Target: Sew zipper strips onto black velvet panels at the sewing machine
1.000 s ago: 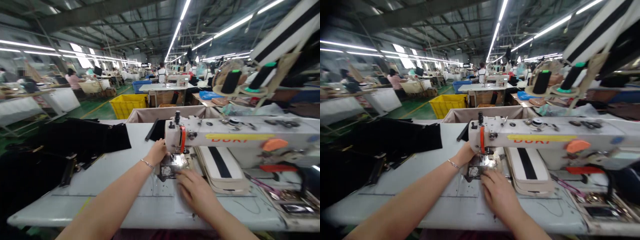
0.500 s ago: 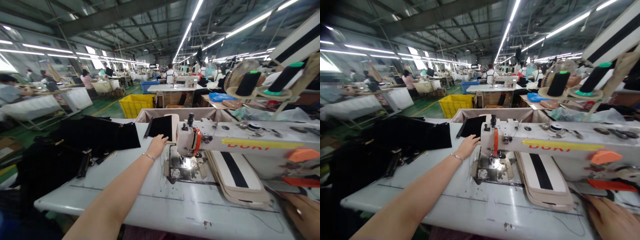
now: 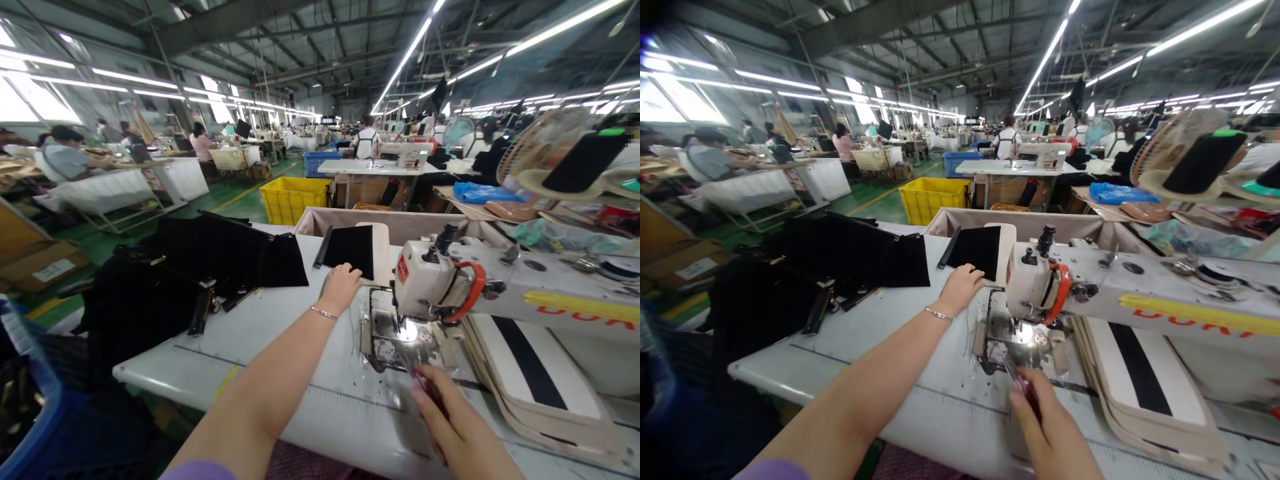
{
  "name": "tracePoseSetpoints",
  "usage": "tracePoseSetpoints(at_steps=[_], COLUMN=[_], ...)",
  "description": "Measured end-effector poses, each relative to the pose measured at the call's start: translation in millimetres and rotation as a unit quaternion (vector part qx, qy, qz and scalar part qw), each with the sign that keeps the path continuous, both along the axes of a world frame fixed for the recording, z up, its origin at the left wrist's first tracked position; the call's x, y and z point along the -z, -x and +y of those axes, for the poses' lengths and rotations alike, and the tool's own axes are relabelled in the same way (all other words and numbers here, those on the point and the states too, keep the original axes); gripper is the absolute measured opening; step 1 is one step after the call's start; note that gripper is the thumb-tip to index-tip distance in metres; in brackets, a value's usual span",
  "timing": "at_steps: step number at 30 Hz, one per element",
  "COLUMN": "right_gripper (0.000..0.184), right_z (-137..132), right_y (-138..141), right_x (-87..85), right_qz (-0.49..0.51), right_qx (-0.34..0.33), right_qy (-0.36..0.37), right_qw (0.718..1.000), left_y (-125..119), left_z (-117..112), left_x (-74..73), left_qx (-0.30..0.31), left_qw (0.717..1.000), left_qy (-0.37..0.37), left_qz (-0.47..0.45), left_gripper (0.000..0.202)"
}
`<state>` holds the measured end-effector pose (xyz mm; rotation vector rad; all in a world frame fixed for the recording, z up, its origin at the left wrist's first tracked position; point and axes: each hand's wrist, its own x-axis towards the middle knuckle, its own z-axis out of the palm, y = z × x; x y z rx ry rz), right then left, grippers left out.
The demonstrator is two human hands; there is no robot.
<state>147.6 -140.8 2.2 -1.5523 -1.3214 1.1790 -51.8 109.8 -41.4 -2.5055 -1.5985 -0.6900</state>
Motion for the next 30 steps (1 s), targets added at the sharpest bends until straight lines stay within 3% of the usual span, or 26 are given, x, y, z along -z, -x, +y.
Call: tracePoseSetpoints(at_steps=[1, 2, 3, 4, 9, 16, 21, 24, 27, 30], right_gripper=[0.035, 0.029, 0.023, 0.017, 0.018, 0.030, 0.034, 0.029, 0.018, 0.011], right_z=[16, 33, 52, 70, 145, 188, 199, 191, 161, 110], right_y=[23, 45, 63, 78, 109, 115, 117, 123, 131, 131], right_x=[-4.8, -8.7, -11.3, -12.2, 5.3, 24.0, 21.0, 16.5, 10.6, 6.9], right_qz=[0.135, 0.294, 0.447, 0.487, 0.556, 0.568, 0.557, 0.558, 0.560, 0.555], right_qx=[-0.002, 0.022, 0.055, 0.077, 0.181, 0.283, 0.317, 0.316, 0.286, 0.233], right_qy=[0.053, 0.087, 0.118, 0.120, 0.062, -0.001, -0.010, 0.001, 0.020, 0.046], right_qw=[0.989, 0.951, 0.885, 0.862, 0.808, 0.773, 0.768, 0.768, 0.777, 0.797], left_y=[1, 3, 4, 4, 5, 8, 10, 9, 8, 5], left_z=[0, -1, -1, -1, 0, -1, -1, -1, -2, -4], left_x=[-0.3, -0.6, -1.0, -1.3, -2.4, -4.8, -6.1, -7.5, -8.1, -5.8], left_qx=[0.001, 0.002, 0.003, 0.003, 0.002, 0.008, 0.016, 0.017, 0.031, 0.048], left_qw=[1.000, 1.000, 1.000, 1.000, 1.000, 0.999, 0.998, 0.998, 0.997, 0.994], left_qy=[0.001, 0.001, 0.002, 0.002, 0.011, 0.031, 0.039, 0.047, 0.064, 0.082], left_qz=[-0.003, -0.005, -0.008, -0.011, -0.025, -0.035, -0.043, -0.046, -0.045, -0.048], left_gripper=[0.026, 0.026, 0.025, 0.025, 0.025, 0.027, 0.029, 0.029, 0.026, 0.037])
